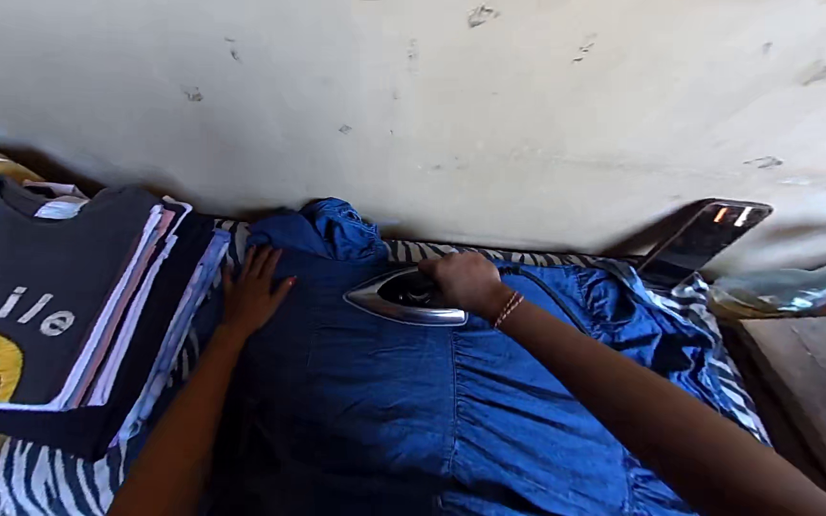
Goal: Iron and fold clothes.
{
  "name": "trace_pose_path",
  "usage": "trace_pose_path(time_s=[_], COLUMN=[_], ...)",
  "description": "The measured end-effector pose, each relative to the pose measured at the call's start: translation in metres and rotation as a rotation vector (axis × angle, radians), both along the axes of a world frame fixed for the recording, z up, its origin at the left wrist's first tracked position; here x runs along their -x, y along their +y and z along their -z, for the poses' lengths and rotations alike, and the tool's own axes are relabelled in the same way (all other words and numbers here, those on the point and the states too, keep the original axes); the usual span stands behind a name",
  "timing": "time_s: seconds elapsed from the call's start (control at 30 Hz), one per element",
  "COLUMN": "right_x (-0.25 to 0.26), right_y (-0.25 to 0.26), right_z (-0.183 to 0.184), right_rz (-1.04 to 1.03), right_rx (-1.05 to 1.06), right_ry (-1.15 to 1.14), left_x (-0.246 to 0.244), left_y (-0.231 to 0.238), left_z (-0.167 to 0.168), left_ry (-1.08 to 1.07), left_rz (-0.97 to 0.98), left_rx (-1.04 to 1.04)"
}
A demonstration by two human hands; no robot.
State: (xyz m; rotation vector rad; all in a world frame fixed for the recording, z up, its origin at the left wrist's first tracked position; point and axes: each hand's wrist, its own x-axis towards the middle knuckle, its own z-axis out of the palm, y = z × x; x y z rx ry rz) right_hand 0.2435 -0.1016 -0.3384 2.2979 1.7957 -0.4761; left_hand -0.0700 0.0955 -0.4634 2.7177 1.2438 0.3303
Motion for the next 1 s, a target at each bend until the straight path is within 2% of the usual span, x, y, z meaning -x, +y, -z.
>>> trace_pose_path(time_s=[0.07,0.13,0.2,0.3,0.37,0.43,0.53,0.6,0.67,0.77,0.83,0.9,0.93,1.0], right_x=[-0.001,0.001,0.007,0.021,0.04,0.073,0.106,0.09,0.046,-0.038,-0.08,-0.101,-0.103,-0.096], right_y=[0.011,0.022,0.032,0.043,0.047,0.039,0.023,0.007,-0.023,-0.095,-0.143,-0.171,-0.176,-0.176], right_z=[0.002,0.002,-0.002,-0.001,0.003,0.005,0.001,0.0,0.005,0.013,0.007,0.002,0.002,0.004], right_rz=[0.039,0.029,-0.041,-0.09,-0.029,0.088,0.213,0.276,0.375,0.631,0.823,0.928,0.943,0.923], right_rx=[-0.026,-0.05,-0.021,-0.019,-0.058,-0.105,-0.018,0.001,-0.072,-0.199,-0.159,-0.114,-0.122,-0.178], right_ry=[-0.019,-0.038,-0.038,-0.031,0.016,0.109,0.229,0.229,0.192,0.099,0.029,-0.007,0.002,0.078], left_x=[-0.002,-0.001,0.015,0.065,0.077,0.076,0.074,0.077,0.078,0.082,0.076,0.046,0.016,-0.054], left_y=[-0.004,-0.028,-0.048,-0.047,-0.039,-0.037,-0.033,-0.031,-0.028,-0.027,-0.027,-0.046,-0.065,-0.106], left_z=[-0.008,-0.016,-0.009,0.024,0.033,0.035,0.035,0.035,0.036,0.039,0.025,-0.013,-0.038,-0.062], left_ry=[-0.015,-0.109,-0.143,-0.091,-0.083,-0.071,-0.069,-0.071,-0.083,-0.066,-0.021,0.074,0.091,0.033], left_rz=[-0.006,0.106,0.19,-0.038,-0.158,-0.188,-0.163,-0.137,-0.125,-0.134,-0.151,-0.177,-0.159,0.054], left_rx=[-0.022,-0.119,-0.202,-0.053,-0.048,-0.038,-0.024,-0.03,-0.049,-0.033,-0.011,0.01,0.023,-0.05])
